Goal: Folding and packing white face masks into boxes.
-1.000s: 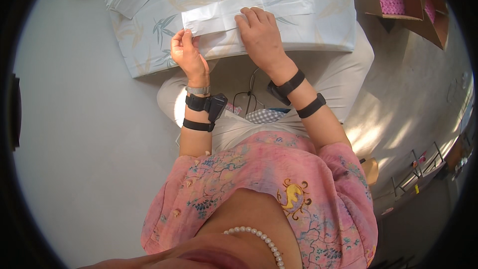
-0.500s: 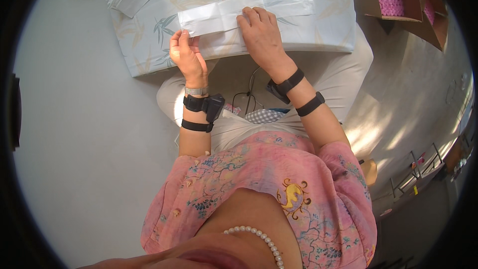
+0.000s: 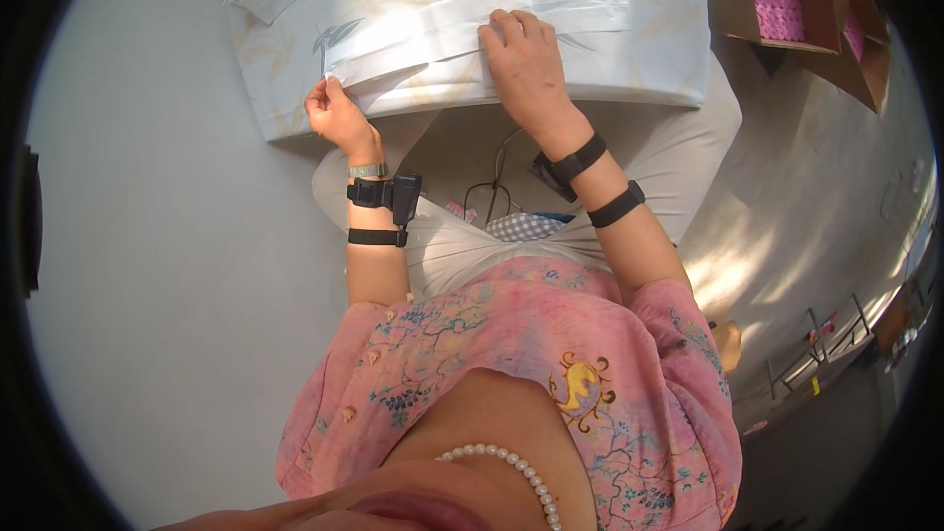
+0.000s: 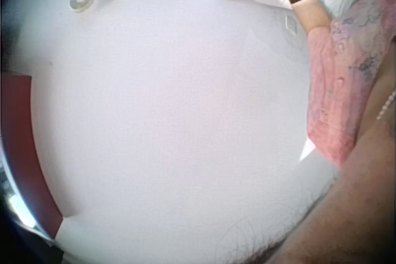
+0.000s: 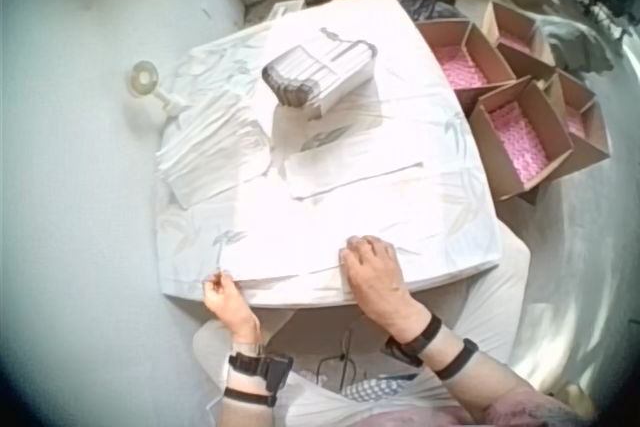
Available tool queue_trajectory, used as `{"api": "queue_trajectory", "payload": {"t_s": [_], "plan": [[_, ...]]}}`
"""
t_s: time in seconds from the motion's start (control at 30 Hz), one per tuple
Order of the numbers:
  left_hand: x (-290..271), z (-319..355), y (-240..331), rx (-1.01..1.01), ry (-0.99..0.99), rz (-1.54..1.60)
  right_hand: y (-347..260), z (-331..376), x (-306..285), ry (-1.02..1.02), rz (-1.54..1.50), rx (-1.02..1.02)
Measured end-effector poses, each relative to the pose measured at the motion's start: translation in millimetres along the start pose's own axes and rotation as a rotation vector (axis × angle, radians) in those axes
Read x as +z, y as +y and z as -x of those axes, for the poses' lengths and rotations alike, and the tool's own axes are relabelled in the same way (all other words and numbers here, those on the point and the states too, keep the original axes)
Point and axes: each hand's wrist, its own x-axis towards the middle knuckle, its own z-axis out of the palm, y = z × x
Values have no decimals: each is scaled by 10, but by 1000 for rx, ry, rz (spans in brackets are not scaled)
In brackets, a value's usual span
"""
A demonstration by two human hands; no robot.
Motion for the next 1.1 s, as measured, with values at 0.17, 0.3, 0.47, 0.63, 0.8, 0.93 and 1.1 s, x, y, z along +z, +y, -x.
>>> {"api": "queue_trajectory", "payload": {"t_s": [0.17,0.3,0.47,0.63,0.8,0.93,1.1], "plan": [[121,179,21,428,190,-534,1,12,-3,-14,14,2],[355,668,203,693,-342,-589,33,4,-48,-35,26,-17],[561,835,158,846,-621,-683,253,9,-290,73,18,72],[562,318,304,840,-805,-753,740,150,-597,130,138,170],[719,68,399,914,-1016,-809,996,258,-693,161,228,259],[788,26,416,947,-1027,-814,1068,277,-708,167,262,322],[822,3,390,961,-1021,-735,1132,260,-693,83,290,419]]}}
